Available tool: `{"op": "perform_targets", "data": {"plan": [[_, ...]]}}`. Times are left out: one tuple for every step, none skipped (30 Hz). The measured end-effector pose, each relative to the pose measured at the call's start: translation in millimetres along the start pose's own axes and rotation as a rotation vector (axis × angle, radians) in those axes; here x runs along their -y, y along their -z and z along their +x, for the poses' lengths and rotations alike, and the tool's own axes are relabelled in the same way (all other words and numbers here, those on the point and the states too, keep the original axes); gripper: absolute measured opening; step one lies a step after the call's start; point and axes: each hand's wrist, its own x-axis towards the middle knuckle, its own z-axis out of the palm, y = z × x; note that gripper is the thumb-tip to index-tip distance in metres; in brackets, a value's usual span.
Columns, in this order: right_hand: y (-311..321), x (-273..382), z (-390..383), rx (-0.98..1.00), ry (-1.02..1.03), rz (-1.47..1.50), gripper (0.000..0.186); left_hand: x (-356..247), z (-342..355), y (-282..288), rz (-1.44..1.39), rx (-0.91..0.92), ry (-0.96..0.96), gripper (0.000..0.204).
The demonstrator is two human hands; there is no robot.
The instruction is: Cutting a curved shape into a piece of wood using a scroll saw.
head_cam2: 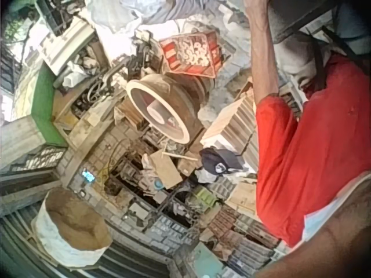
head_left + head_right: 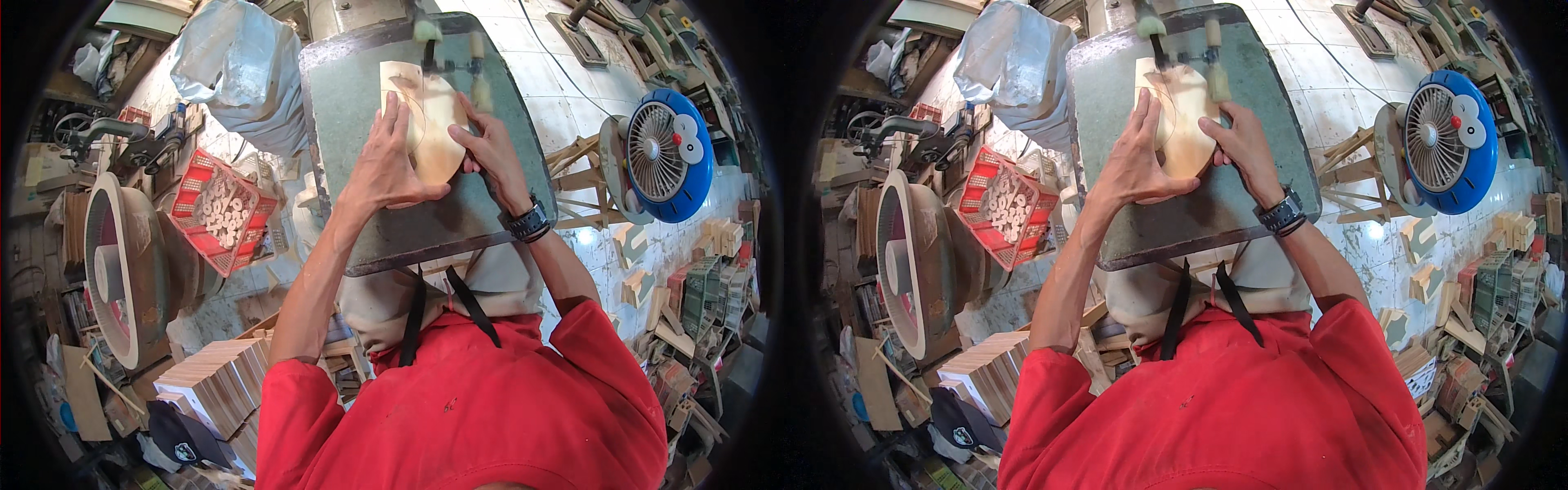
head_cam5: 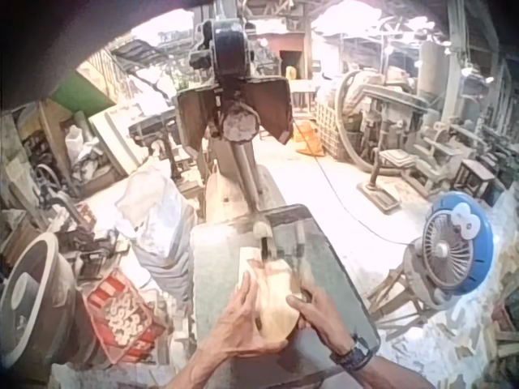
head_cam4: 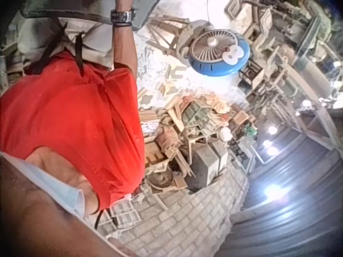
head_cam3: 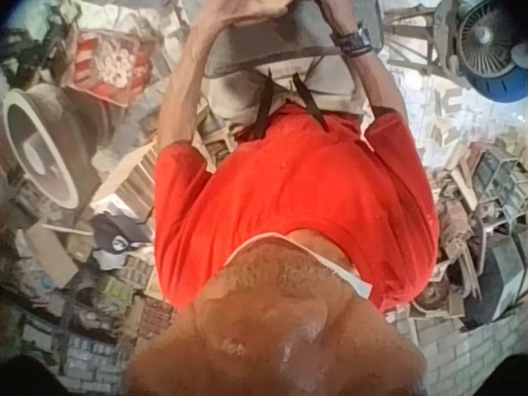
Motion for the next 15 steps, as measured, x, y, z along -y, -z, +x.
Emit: {"op": "perform_targets", "data": {"plan": [[2.0,-1.7,3.1,0.005,-0.031,-0.019,0.073,0.3,0.0,-0.7,0.0,0.0,0.0,0.136],[3.3,-2.7,4.7,0.009,-0.062,-0.037,0.074,0.7,0.3,-1.3,-0.031,-0.007,0.002,0.136],[3.8,-3.3,4.6,0.009,-0.062,-0.037,0.074,1.1,0.4,-1.9,-0.061,-0.014,0.004,0.135],[3.9,-3.0,4.9,0.014,-0.058,-0.029,0.074,1.1,0.6,-2.1,-0.061,-0.014,0.004,0.135],[3.9,-2.6,5.2,0.018,-0.055,-0.02,0.075,1.0,0.7,-2.3,-0.027,-0.019,0.003,0.136],[3.5,-2.0,4.8,0.019,-0.055,-0.021,0.075,0.9,0.9,-2.4,0.007,-0.024,0.001,0.136],[3.0,-1.3,3.5,0.024,-0.017,0.001,0.075,0.2,1.1,-2.0,0.007,-0.025,0.001,0.136],[2.6,-0.9,3.0,0.029,0.022,0.024,0.074,-0.3,1.3,-1.5,0.005,-0.02,0.011,0.136],[1.8,-1.7,3.8,0.029,0.021,0.023,0.074,-1.0,1.6,-1.1,0.004,-0.015,0.02,0.136],[0.7,-3.5,5.3,-0.014,0.027,0.026,0.055,-0.7,1.8,-1.5,0.004,-0.015,0.02,0.136],[0.1,-5.4,6.9,-0.058,0.033,0.028,0.039,-0.3,2.3,-1.9,0.002,-0.027,0.008,0.136],[1.6,-7.6,9.2,-0.059,0.033,0.028,0.039,-0.2,2.8,-2.5,0.0,-0.038,-0.004,0.136],[3.4,-8.4,11.4,-0.034,0.021,0.012,0.042,-0.2,2.8,-3.0,0.001,-0.038,-0.002,0.136],[4.7,-8.9,12.4,-0.01,0.01,-0.004,0.045,-0.5,3.0,-3.9,-0.028,-0.046,0.01,0.135],[6.3,-8.7,12.6,-0.009,0.01,-0.003,0.045,-1.0,3.0,-4.8,-0.057,-0.053,0.022,0.135]]}}
